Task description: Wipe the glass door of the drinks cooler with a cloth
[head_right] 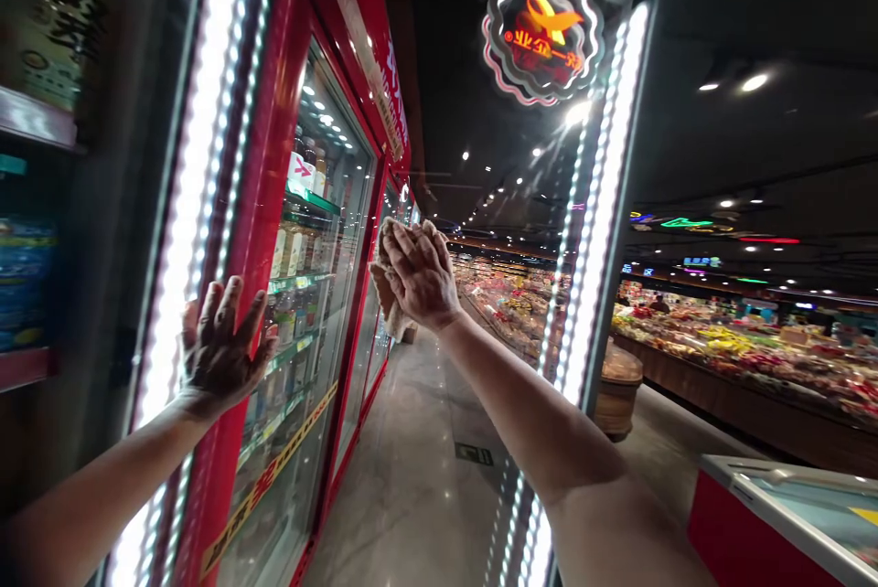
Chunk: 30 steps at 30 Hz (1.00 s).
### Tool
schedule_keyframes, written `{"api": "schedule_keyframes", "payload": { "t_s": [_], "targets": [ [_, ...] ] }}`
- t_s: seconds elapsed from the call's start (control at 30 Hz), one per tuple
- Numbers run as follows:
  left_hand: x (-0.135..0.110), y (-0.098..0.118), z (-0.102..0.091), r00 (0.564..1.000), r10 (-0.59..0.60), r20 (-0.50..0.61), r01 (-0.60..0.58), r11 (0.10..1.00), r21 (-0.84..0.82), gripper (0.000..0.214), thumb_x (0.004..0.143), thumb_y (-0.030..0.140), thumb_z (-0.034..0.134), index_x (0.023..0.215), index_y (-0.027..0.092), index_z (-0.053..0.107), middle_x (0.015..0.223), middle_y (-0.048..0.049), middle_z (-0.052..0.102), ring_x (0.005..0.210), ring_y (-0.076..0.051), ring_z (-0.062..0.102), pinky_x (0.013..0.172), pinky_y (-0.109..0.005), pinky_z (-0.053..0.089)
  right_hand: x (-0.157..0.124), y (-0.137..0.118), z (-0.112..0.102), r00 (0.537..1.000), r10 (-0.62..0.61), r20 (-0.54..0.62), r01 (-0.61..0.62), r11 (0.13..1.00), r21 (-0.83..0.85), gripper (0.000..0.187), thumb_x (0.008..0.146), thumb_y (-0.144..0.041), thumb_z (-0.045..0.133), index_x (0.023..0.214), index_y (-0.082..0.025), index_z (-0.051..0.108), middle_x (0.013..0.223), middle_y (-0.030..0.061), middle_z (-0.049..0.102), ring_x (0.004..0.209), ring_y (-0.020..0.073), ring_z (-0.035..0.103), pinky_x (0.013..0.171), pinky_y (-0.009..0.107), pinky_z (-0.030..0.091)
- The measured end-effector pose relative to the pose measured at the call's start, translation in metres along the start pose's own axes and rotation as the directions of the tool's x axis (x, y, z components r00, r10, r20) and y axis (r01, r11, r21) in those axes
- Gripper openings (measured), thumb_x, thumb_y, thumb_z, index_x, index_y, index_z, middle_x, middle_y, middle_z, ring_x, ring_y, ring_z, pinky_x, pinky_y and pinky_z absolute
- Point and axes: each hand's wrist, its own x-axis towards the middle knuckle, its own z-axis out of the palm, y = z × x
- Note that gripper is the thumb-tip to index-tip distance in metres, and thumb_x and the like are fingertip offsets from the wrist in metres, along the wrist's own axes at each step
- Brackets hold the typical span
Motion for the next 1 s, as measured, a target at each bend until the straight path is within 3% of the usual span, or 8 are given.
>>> {"api": "schedule_keyframes", "payload": {
  "t_s": [0.07, 0.27, 0.33, 0.43, 0.5, 0.7, 0.9, 1.0],
  "targets": [
    [-0.001, -0.001, 0.001, 1.0, -0.004, 0.006, 0.004, 1.0, -0.01, 0.067, 0.098, 0.042, 0.046, 0.16, 0.026, 0.03, 0.168, -0.0134, 0.015, 0.157, -0.034, 0.011, 0.125, -0.059, 0.006, -0.002, 0.004, -0.003, 0.999, -0.046, 0.02, 0.046, 0.999, 0.001, 0.059, 0.101, -0.042, 0.043, 0.159, -0.029, 0.034, 0.163, 0.0023, 0.04, 0.152, 0.0279, 0.03, 0.129, 0.053, 0.019],
    [-0.002, -0.002, 0.002, 0.999, -0.028, 0.03, 0.028, 0.999, -0.022, 0.067, 0.098, 0.043, 0.048, 0.16, 0.028, 0.029, 0.169, -0.0108, 0.015, 0.157, -0.032, 0.008, 0.126, -0.059, 0.005, 0.023, -0.004, 0.002, 0.971, 0.203, -0.129, -0.204, 0.979, 0.005, 0.064, 0.102, -0.041, 0.04, 0.162, -0.029, 0.024, 0.165, 0.004, 0.035, 0.152, 0.0318, 0.028, 0.127, 0.061, 0.015],
    [-0.001, -0.002, 0.002, 1.0, -0.018, 0.021, 0.018, 0.999, -0.027, 0.069, 0.097, 0.041, 0.05, 0.161, 0.029, 0.027, 0.169, -0.0111, 0.017, 0.157, -0.032, 0.009, 0.126, -0.059, 0.006, 0.025, -0.017, 0.004, 0.98, 0.164, -0.114, -0.164, 0.986, 0.011, 0.064, 0.102, -0.041, 0.041, 0.162, -0.03, 0.023, 0.165, 0.0029, 0.035, 0.153, 0.0306, 0.027, 0.128, 0.061, 0.012],
    [0.0, -0.001, 0.001, 1.0, 0.015, -0.024, -0.016, 0.999, -0.033, 0.071, 0.097, 0.038, 0.052, 0.162, 0.029, 0.024, 0.168, -0.0122, 0.019, 0.157, -0.032, 0.011, 0.126, -0.06, 0.007, 0.022, -0.024, 0.002, 0.999, -0.05, -0.003, 0.05, 0.998, 0.023, 0.063, 0.102, -0.045, 0.042, 0.161, -0.029, 0.027, 0.164, 0.0022, 0.038, 0.153, 0.0274, 0.028, 0.129, 0.056, 0.012],
    [0.0, -0.001, 0.001, 0.999, 0.028, -0.045, -0.029, 0.999, -0.033, 0.074, 0.097, 0.037, 0.053, 0.162, 0.029, 0.021, 0.168, -0.0122, 0.02, 0.157, -0.032, 0.011, 0.126, -0.06, 0.008, 0.024, -0.02, -0.002, 0.993, -0.114, 0.043, 0.113, 0.993, 0.029, 0.063, 0.101, -0.047, 0.043, 0.16, -0.028, 0.03, 0.164, 0.0031, 0.039, 0.154, 0.0279, 0.027, 0.129, 0.056, 0.012],
    [0.0, -0.002, 0.002, 0.999, 0.026, -0.038, -0.026, 1.0, -0.002, 0.079, 0.097, 0.039, 0.052, 0.164, 0.025, 0.012, 0.167, -0.0139, 0.017, 0.157, -0.032, 0.01, 0.126, -0.059, 0.009, 0.056, -0.037, 0.008, 0.985, 0.125, -0.115, -0.124, 0.992, 0.019, 0.068, 0.101, -0.042, 0.042, 0.163, -0.024, 0.021, 0.167, 0.0073, 0.03, 0.157, 0.0323, 0.019, 0.128, 0.063, 0.008],
    [0.001, -0.003, 0.004, 0.995, 0.06, -0.081, -0.06, 0.998, 0.002, 0.084, 0.097, 0.04, 0.053, 0.164, 0.021, 0.006, 0.166, -0.0165, 0.021, 0.156, -0.031, 0.012, 0.127, -0.057, 0.01, 0.057, -0.065, 0.014, 0.995, -0.098, -0.015, 0.098, 0.994, 0.057, 0.07, 0.102, -0.046, 0.041, 0.163, -0.019, 0.021, 0.167, 0.0077, 0.031, 0.155, 0.0274, 0.024, 0.13, 0.051, 0.017],
    [0.0, -0.003, 0.004, 0.996, 0.053, -0.072, -0.054, 0.998, -0.011, 0.084, 0.097, 0.04, 0.053, 0.164, 0.021, 0.006, 0.166, -0.0168, 0.021, 0.156, -0.031, 0.012, 0.127, -0.057, 0.009, 0.066, -0.064, 0.012, 0.997, -0.08, -0.02, 0.081, 0.995, 0.056, 0.068, 0.102, -0.042, 0.043, 0.163, -0.021, 0.023, 0.166, 0.0062, 0.033, 0.154, 0.0281, 0.027, 0.129, 0.051, 0.019]
  ]
}}
